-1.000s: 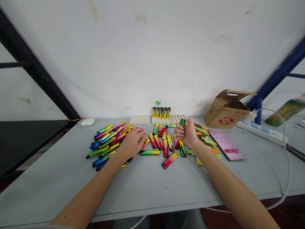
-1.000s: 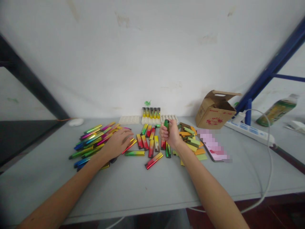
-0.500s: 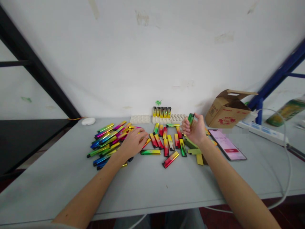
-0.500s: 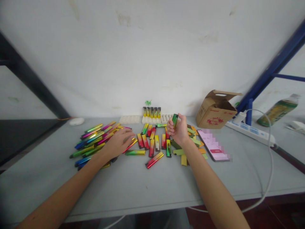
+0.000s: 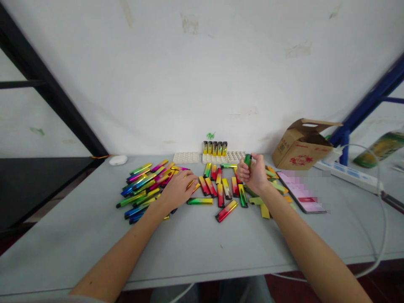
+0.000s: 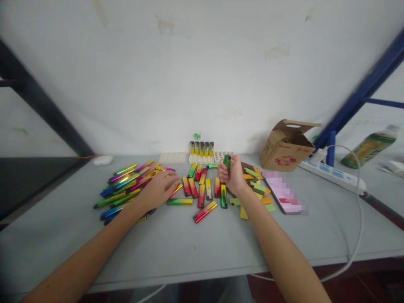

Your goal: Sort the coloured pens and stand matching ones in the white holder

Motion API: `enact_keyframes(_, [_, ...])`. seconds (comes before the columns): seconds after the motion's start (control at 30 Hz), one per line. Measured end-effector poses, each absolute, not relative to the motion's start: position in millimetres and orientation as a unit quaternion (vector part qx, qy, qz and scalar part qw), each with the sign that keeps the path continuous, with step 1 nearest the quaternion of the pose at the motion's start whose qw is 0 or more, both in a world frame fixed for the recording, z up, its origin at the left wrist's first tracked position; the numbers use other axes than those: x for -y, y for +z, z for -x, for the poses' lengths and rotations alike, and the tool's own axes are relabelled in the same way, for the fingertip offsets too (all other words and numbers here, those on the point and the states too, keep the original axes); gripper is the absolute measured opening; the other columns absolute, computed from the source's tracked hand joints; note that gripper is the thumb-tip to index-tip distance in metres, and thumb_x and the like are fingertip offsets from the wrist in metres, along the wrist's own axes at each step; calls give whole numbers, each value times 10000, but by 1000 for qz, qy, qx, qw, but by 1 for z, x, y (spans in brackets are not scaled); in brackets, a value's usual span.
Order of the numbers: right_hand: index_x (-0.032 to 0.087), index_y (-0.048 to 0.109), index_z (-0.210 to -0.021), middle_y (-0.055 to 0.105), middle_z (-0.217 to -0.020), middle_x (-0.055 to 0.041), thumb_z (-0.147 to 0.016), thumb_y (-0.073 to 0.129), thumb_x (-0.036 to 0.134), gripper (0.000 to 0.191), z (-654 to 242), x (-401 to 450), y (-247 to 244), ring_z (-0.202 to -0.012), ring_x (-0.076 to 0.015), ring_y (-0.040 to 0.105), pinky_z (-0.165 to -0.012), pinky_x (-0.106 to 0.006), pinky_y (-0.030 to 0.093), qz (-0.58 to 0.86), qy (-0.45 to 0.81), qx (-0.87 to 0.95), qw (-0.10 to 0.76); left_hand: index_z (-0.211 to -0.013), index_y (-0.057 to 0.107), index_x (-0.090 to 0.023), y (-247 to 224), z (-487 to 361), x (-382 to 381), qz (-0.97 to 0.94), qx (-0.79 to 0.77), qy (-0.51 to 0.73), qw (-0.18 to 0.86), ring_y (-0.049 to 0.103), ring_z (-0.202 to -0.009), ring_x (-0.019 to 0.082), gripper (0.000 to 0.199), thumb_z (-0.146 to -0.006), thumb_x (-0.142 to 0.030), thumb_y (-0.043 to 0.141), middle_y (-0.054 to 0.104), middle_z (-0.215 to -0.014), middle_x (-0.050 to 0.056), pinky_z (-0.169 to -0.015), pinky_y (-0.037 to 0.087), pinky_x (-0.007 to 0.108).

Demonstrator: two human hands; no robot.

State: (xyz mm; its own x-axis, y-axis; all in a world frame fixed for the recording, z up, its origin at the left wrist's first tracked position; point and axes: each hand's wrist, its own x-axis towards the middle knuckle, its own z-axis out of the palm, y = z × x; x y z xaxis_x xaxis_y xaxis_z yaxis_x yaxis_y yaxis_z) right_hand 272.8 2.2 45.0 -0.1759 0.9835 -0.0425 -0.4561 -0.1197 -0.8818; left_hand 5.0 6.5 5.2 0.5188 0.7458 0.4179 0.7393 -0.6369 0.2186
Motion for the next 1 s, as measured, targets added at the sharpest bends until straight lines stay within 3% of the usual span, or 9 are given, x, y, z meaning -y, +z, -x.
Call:
enact_keyframes(0.27, [193,535,-791,494,-642,16,-762,497,462,272,-266,-9,32,-538,-115,442,-476,-220,349,383,600,455,534,-1005,680,-172,5,-5,-6,-872,-420,250,11,589,-999,246,296,-930,-301,425,643,-1057,109,-924,475,435])
enact_keyframes(0.47, [197,622,-883,630,-727,-10,-762,603,359,202,-269,-15,13,-676,-170,574,-665,-286,434,509,300,653,473,-1004,679,-176,5,-6,-5,-873,-423,243,11,589,-1004,250,306,-930,-316,418,641,-1056,109,-923,474,433])
enact_keyframes(0.57, [207,641,-836,651,-680,-12,-721,645,322,163,-269,-13,8,-654,-193,592,-652,-292,418,558,207,672,440,-1001,679,-183,4,-6,-6,-873,-422,243,12,591,-999,248,297,-928,-314,423,641,-1055,104,-923,471,431])
enact_keyframes(0.7, [204,645,-763,629,-589,-2,-739,637,360,158,-269,-13,4,-577,-194,581,-589,-277,396,570,214,663,436,-1044,668,-175,4,-6,-6,-873,-421,247,21,589,-1015,253,284,-915,-301,448,640,-1069,109,-941,462,435])
enact_keyframes(0.9, [186,681,-723,678,-753,-106,-800,599,475,310,-270,-15,-2,-761,-262,614,-720,-356,427,644,57,706,289,-1053,664,-166,3,-6,-6,-875,-421,239,17,586,-1021,254,292,-916,-301,444,635,-1079,116,-953,456,435])
enact_keyframes(1.0, [157,699,-875,678,-929,-153,-799,621,454,316,-272,-14,0,-913,-291,606,-819,-385,437,644,1,712,277,-1043,664,-163,3,-6,-6,-876,-419,238,12,588,-1012,250,287,-916,-295,442,633,-1078,117,-947,460,430])
